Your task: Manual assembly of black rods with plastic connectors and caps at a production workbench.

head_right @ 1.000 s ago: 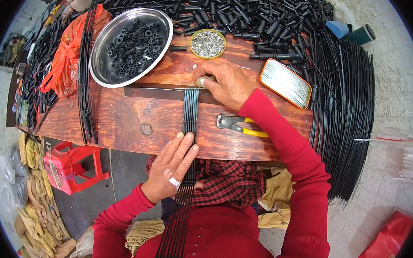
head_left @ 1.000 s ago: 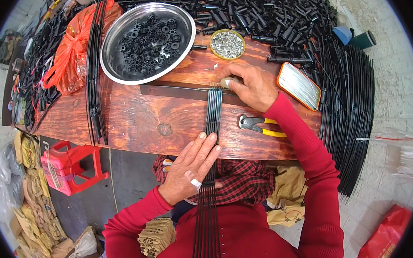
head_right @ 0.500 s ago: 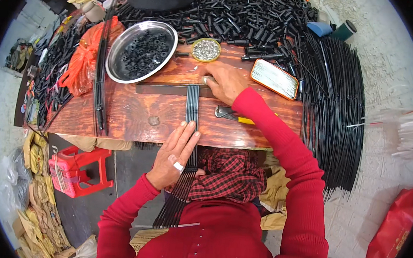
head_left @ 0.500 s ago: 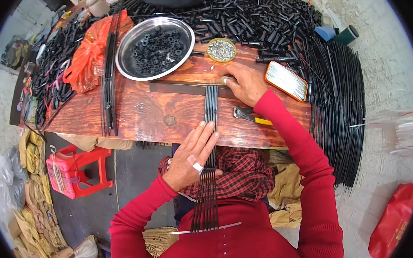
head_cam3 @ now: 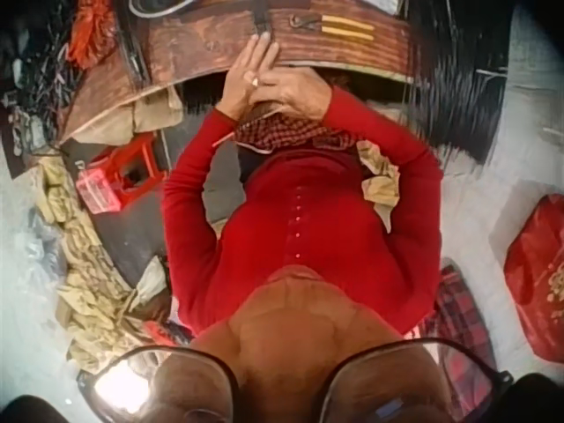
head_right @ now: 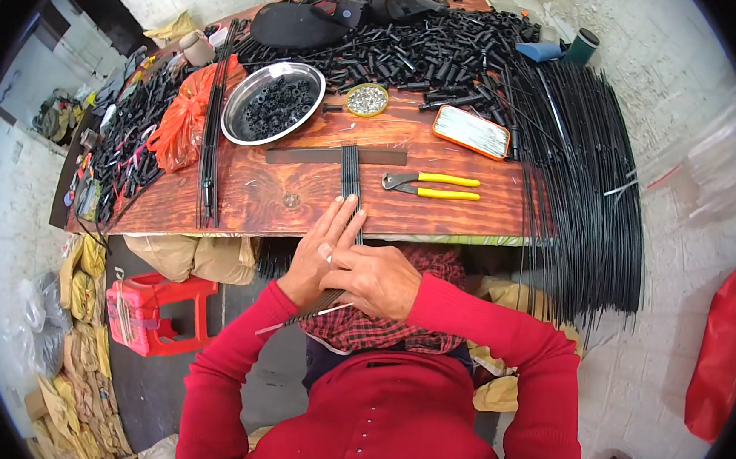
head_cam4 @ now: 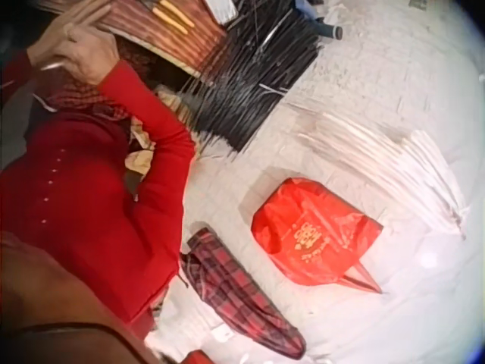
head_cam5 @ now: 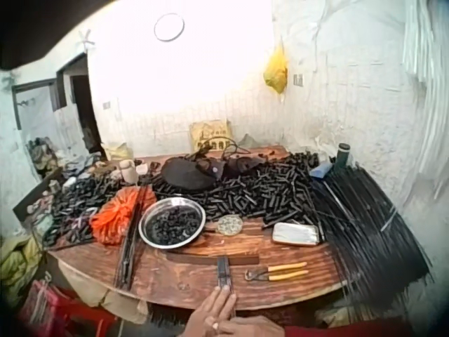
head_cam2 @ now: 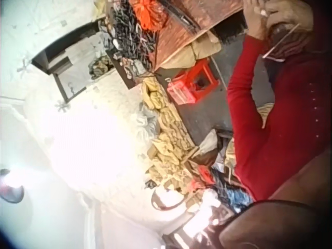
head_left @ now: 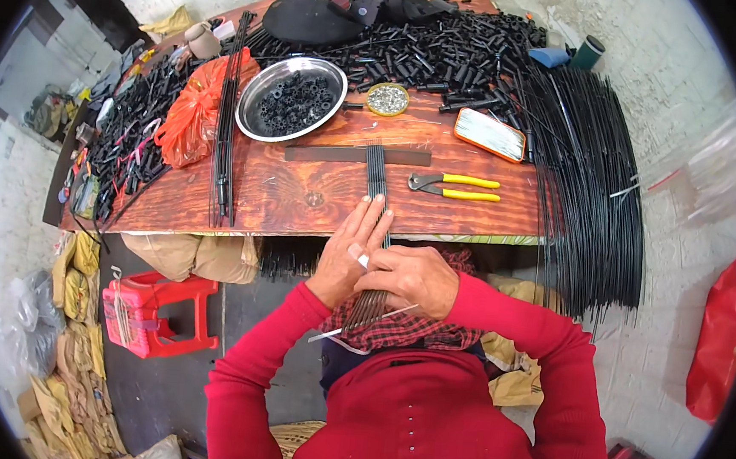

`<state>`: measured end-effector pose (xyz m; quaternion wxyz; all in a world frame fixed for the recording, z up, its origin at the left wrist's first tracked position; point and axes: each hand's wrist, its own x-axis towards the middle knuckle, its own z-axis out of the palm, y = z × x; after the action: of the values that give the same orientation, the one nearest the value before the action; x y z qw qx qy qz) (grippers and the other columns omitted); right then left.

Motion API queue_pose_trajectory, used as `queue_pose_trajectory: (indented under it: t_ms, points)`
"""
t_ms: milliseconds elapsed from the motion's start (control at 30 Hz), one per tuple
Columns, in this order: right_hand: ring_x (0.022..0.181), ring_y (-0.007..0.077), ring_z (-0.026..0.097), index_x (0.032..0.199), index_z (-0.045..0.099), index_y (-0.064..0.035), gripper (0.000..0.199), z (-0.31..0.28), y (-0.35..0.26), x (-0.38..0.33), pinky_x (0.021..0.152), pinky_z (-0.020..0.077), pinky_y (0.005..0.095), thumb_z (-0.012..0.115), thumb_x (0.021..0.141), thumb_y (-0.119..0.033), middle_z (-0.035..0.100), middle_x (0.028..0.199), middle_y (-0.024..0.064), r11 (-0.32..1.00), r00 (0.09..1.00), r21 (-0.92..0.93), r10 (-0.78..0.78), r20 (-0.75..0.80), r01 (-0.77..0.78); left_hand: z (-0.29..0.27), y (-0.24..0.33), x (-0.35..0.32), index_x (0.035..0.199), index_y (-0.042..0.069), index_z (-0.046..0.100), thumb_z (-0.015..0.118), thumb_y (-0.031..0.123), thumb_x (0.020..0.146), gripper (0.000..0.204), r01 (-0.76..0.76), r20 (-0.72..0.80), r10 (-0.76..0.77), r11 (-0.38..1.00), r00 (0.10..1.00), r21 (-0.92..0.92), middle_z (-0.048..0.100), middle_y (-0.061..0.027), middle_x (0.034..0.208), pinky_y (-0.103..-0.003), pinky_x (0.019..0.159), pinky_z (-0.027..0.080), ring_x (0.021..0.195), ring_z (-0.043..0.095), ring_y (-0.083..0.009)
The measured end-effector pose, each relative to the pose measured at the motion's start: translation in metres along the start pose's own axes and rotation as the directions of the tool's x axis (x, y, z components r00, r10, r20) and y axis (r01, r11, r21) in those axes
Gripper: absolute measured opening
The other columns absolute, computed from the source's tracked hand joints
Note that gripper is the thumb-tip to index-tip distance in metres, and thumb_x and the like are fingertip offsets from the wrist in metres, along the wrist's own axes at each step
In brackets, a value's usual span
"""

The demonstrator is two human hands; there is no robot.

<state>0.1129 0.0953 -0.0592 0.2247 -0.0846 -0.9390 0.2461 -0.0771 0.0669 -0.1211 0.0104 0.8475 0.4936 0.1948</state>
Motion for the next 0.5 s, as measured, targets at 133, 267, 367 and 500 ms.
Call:
queue_pose_trajectory:
  t_ms: [133, 267, 367, 500]
  points:
    - [0.091, 0.0248, 0.064, 0.105, 0.069, -0.0142, 0.038, -0.009, 0.000, -0.005, 0.073, 0.0540, 0.0376, 0.074, 0.068, -0.006, 0.061, 0.096, 0.0031, 0.998, 0.998, 0.038, 0.041, -0.036, -0.040, -0.043, -0.010, 0.017, 0.145, 0.006, 0.042, 0.078, 0.021, 0.069, 0.085, -0.011, 0.283, 0.035, 0.996, 0.959, -0.087, 0.030, -0.0216, 0.154, -0.050, 0.114, 0.033, 0.140, 0.033, -0.0448]
    - [0.086, 0.0256, 0.065, 0.101, 0.071, -0.0105, 0.030, -0.017, 0.000, -0.005, 0.071, 0.0528, 0.0383, 0.073, 0.072, -0.005, 0.064, 0.094, 0.0043, 0.991, 0.996, 0.125, 0.064, -0.056, -0.056, -0.044, -0.048, 0.047, 0.140, 0.009, 0.049, 0.075, 0.015, 0.071, 0.074, -0.161, 0.303, 0.165, 0.986, 0.939, -0.040, 0.023, -0.0170, 0.158, -0.051, 0.113, 0.034, 0.141, 0.031, -0.0450]
    - [0.082, 0.0277, 0.066, 0.100, 0.071, -0.0086, 0.029, -0.023, -0.012, -0.001, 0.068, 0.0528, 0.0386, 0.074, 0.072, -0.003, 0.064, 0.090, 0.0065, 0.988, 0.995, 0.148, 0.046, -0.083, -0.033, -0.012, -0.071, 0.066, 0.140, 0.010, 0.048, 0.069, 0.004, 0.072, 0.072, -0.171, 0.060, 0.164, 0.978, 0.985, 0.121, 0.029, -0.0160, 0.157, -0.049, 0.112, 0.036, 0.140, 0.033, -0.0438]
    - [0.082, 0.0268, 0.066, 0.097, 0.071, -0.0071, 0.020, -0.053, -0.034, 0.003, 0.069, 0.0533, 0.0372, 0.073, 0.077, -0.004, 0.065, 0.090, 0.0075, 0.988, 0.998, 0.154, -0.007, -0.066, 0.017, 0.007, -0.086, 0.084, 0.134, 0.006, 0.053, 0.064, -0.001, 0.076, 0.059, -0.182, -0.075, 0.184, 0.983, 0.980, 0.034, 0.044, -0.0202, 0.147, -0.045, 0.111, 0.039, 0.133, 0.044, -0.0397]
